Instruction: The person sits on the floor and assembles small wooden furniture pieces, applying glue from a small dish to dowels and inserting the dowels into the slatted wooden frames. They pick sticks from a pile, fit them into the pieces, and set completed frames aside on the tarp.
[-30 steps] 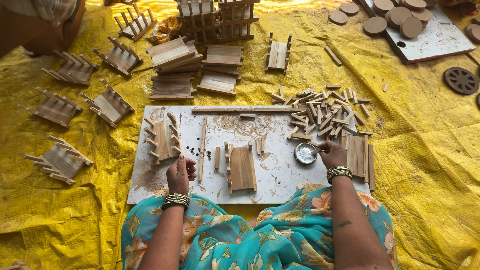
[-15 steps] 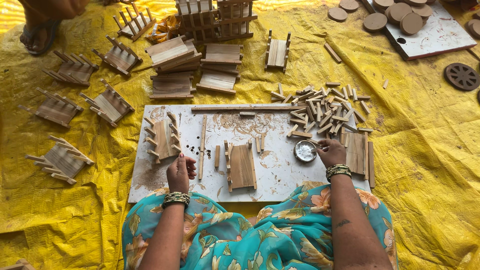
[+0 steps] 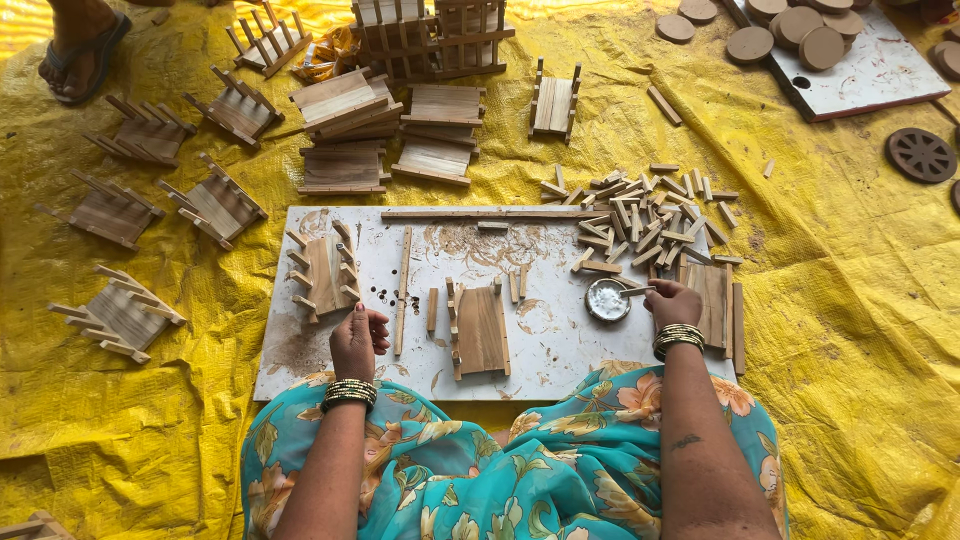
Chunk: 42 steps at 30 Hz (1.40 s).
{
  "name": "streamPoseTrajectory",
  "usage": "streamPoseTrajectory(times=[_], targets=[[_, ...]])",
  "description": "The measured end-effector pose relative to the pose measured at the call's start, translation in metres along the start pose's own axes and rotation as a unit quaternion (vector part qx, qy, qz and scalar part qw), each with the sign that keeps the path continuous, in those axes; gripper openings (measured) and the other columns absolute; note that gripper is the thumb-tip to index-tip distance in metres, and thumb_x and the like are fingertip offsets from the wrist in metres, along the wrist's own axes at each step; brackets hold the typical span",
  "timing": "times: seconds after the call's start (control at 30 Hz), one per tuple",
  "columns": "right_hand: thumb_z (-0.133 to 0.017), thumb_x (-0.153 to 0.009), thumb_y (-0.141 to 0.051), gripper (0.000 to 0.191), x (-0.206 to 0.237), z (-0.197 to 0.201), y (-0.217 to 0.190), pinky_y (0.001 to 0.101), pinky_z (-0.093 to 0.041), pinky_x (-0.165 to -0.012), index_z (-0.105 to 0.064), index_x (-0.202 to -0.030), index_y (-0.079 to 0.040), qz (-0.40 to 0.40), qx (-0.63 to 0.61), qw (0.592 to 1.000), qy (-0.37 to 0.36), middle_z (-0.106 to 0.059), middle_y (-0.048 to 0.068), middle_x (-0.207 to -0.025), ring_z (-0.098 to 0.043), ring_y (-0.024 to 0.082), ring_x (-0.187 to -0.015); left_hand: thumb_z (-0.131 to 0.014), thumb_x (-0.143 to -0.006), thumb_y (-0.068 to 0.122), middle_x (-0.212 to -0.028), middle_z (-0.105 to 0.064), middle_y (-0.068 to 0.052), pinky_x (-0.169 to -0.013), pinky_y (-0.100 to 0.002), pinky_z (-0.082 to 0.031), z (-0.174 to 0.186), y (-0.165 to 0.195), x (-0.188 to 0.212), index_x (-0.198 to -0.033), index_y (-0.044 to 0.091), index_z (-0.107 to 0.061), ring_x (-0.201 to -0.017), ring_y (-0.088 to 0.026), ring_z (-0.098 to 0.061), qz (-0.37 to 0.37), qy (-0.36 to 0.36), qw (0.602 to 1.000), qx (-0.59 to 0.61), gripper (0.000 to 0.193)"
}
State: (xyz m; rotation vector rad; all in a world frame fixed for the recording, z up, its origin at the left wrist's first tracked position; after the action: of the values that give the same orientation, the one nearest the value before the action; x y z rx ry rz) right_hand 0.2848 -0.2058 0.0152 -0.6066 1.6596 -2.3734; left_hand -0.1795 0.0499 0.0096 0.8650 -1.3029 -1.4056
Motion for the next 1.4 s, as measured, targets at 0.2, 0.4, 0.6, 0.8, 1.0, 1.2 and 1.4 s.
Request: streamPoseTrajectory(times=[0.2, 0.4, 0.6, 0.8, 1.0, 1.2, 1.4], targets=[[-0.064, -0.092, -0.003, 0.032, 0.008, 0.012, 0.004, 0.0396, -0.062, -0.087, -0.066, -0.123, 0.003, -0.261, -0.411, 0.861, -0.145, -0.071, 0.015, -0.105, -0.071, 0.024, -0.095, -0.041, -0.11, 0.042, -0.066, -0.065, -0.004, -0.046, -0.025, -0.05, 0.0, 0.001, 0.003, -0.085, 0.004, -0.071, -0.052, -0.01, -0.061, 0.004, 0.004, 1.0, 0.013, 0.054], [-0.067, -0.09, -0.001, 0.028, 0.019, 0.014, 0.0, 0.0419, -0.061, -0.088, -0.063, -0.115, 0.01, -0.304, -0.509, 0.796, -0.123, -0.069, 0.02, -0.105, -0.07, 0.031, -0.096, -0.041, -0.109, 0.042, -0.065, -0.065, -0.004, -0.046, -0.025, -0.051, 0.0, 0.004, 0.006, -0.085, 0.004, -0.072, -0.051, -0.01, -0.062, 0.005, 0.008, 1.0, -0.001, 0.054], [-0.069, -0.091, -0.001, 0.023, 0.024, 0.014, -0.007, 0.0406, -0.061, -0.088, -0.064, -0.111, 0.008, -0.302, -0.536, 0.777, -0.131, -0.07, 0.017, -0.101, -0.069, 0.028, -0.095, -0.042, -0.108, 0.042, -0.065, -0.064, -0.004, -0.046, -0.025, -0.05, -0.001, 0.005, 0.006, -0.084, 0.003, -0.072, -0.051, -0.011, -0.061, 0.014, 0.008, 1.0, -0.004, 0.055], [-0.08, -0.093, -0.007, 0.022, 0.023, 0.011, -0.009, 0.034, -0.06, -0.079, -0.066, -0.107, 0.002, -0.261, -0.55, 0.775, -0.167, -0.07, 0.012, -0.095, -0.068, 0.023, -0.087, -0.042, -0.108, 0.043, -0.064, -0.064, -0.004, -0.046, -0.025, -0.05, -0.001, 0.005, 0.006, -0.083, 0.003, -0.072, -0.051, -0.01, -0.061, 0.028, 0.009, 1.0, -0.005, 0.055], [-0.075, -0.09, -0.002, 0.028, 0.035, 0.005, -0.013, 0.0345, -0.061, -0.086, -0.07, -0.118, -0.005, -0.109, -0.478, 0.835, -0.25, -0.071, 0.009, -0.101, -0.07, 0.02, -0.095, -0.044, -0.107, 0.043, -0.062, -0.064, -0.003, -0.046, -0.026, -0.051, -0.003, 0.006, 0.005, -0.083, 0.003, -0.07, -0.05, -0.011, -0.061, 0.024, 0.004, 1.0, 0.017, 0.053], [-0.071, -0.09, -0.002, 0.025, 0.082, -0.058, -0.02, 0.034, -0.06, -0.094, -0.07, -0.114, -0.003, -0.038, -0.345, 0.886, -0.308, -0.075, 0.01, -0.114, -0.072, 0.018, -0.104, -0.044, -0.108, 0.043, -0.062, -0.063, -0.004, -0.045, -0.025, -0.05, -0.004, 0.004, 0.005, -0.082, 0.003, -0.07, -0.049, -0.01, -0.061, 0.021, -0.002, 1.0, 0.02, 0.055], [-0.072, -0.089, 0.003, 0.035, 0.119, -0.125, -0.012, 0.0283, -0.06, -0.092, -0.071, -0.124, -0.003, 0.098, -0.184, 0.943, -0.258, -0.075, 0.011, -0.111, -0.072, 0.014, -0.1, -0.044, -0.108, 0.043, -0.062, -0.062, -0.004, -0.045, -0.025, -0.049, -0.006, 0.007, 0.006, -0.083, 0.003, -0.069, -0.048, -0.01, -0.059, 0.03, -0.013, 0.998, 0.051, 0.054]])
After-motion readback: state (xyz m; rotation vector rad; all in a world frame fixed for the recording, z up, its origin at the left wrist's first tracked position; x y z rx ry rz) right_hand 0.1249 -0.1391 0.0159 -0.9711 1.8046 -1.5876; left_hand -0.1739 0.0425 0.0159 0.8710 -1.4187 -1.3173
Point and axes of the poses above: each hand's wrist, its own x-axis away from the middle knuckle, its own z-axis out of the back of the hand, y = z × x, the point moved 2 cm from there along -x, towards the middle knuckle
